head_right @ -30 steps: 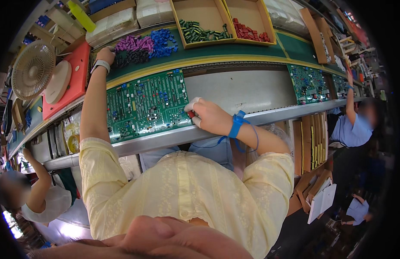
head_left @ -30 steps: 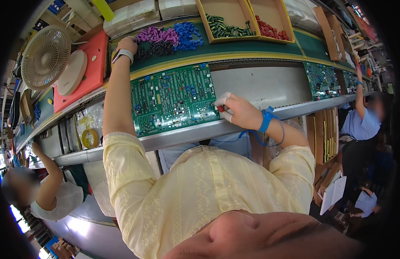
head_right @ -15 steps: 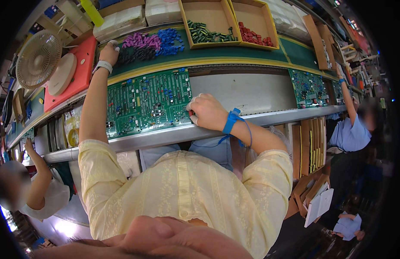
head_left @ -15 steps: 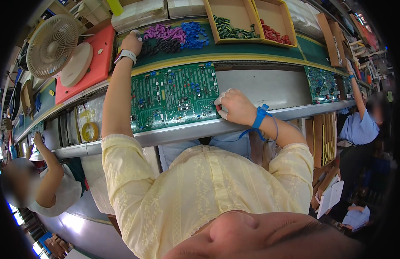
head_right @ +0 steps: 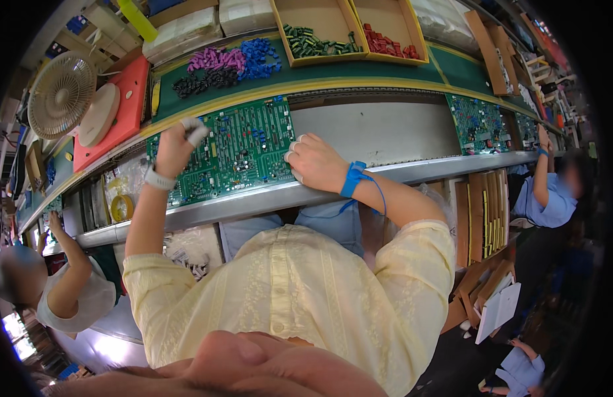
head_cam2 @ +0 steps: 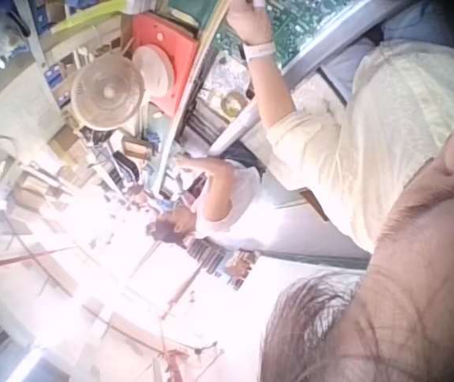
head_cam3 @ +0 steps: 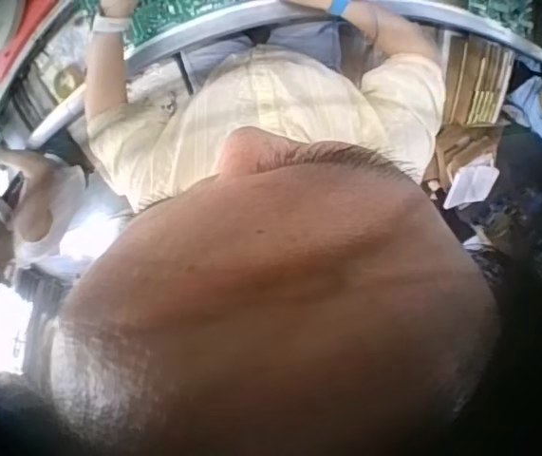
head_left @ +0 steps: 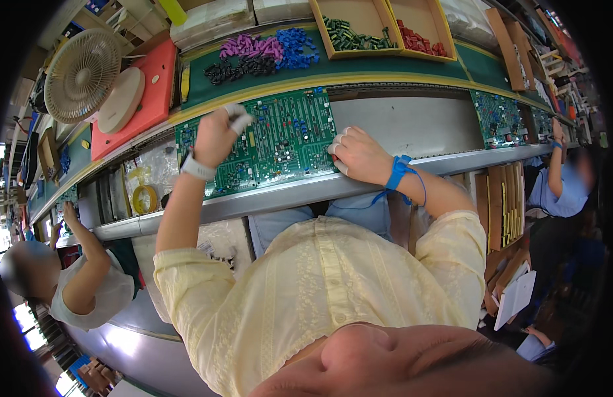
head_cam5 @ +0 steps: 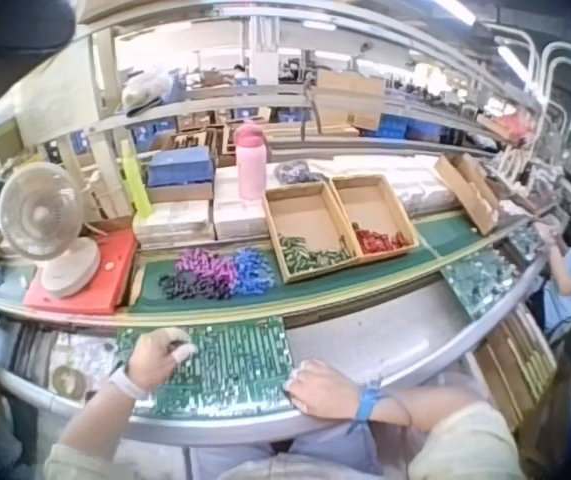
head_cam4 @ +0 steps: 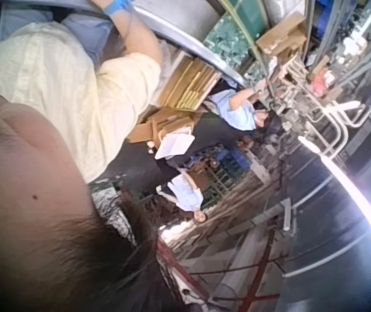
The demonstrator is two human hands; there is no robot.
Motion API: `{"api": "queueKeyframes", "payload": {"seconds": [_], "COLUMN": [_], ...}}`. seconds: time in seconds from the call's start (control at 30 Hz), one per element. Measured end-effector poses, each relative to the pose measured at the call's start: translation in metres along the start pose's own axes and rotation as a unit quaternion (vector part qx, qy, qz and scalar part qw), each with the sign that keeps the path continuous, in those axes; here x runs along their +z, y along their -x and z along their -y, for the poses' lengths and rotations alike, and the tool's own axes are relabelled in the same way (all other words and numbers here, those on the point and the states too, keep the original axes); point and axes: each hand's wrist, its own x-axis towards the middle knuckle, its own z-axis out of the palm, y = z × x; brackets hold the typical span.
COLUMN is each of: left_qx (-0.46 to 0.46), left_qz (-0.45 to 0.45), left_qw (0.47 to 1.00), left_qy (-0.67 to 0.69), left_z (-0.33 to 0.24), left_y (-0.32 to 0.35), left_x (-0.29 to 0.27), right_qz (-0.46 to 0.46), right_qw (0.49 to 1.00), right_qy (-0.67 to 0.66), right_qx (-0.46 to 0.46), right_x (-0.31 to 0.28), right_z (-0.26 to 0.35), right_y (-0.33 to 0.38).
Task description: The recorder is assembling electronic components onto a green printed circuit board (PCB) on an assembly line.
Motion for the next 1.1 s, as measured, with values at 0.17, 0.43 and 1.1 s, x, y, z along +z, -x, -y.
{"api": "queueKeyframes", "payload": {"seconds": [0.17, 0.43, 1.1], "left_qx": [0.011, 0.075, 0.169], "left_qz": [0.076, 0.132, 0.151], "left_qw": [0.997, 0.983, 0.957], "left_qy": [0.029, -0.106, -0.179], "left_z": [-0.016, -0.011, -0.01], "left_y": [0.062, 0.085, 0.077], "left_x": [0.016, 0.026, 0.023], "right_qz": [0.014, -0.005, 0.022], "right_qw": [0.999, 0.992, 0.926], "right_qy": [0.038, 0.047, 0.143], "right_qx": [-0.03, 0.115, 0.347], "right_x": [0.003, -0.057, -0.042], "right_z": [0.003, -0.069, -0.217], "right_y": [-0.005, -0.067, -0.112]}}
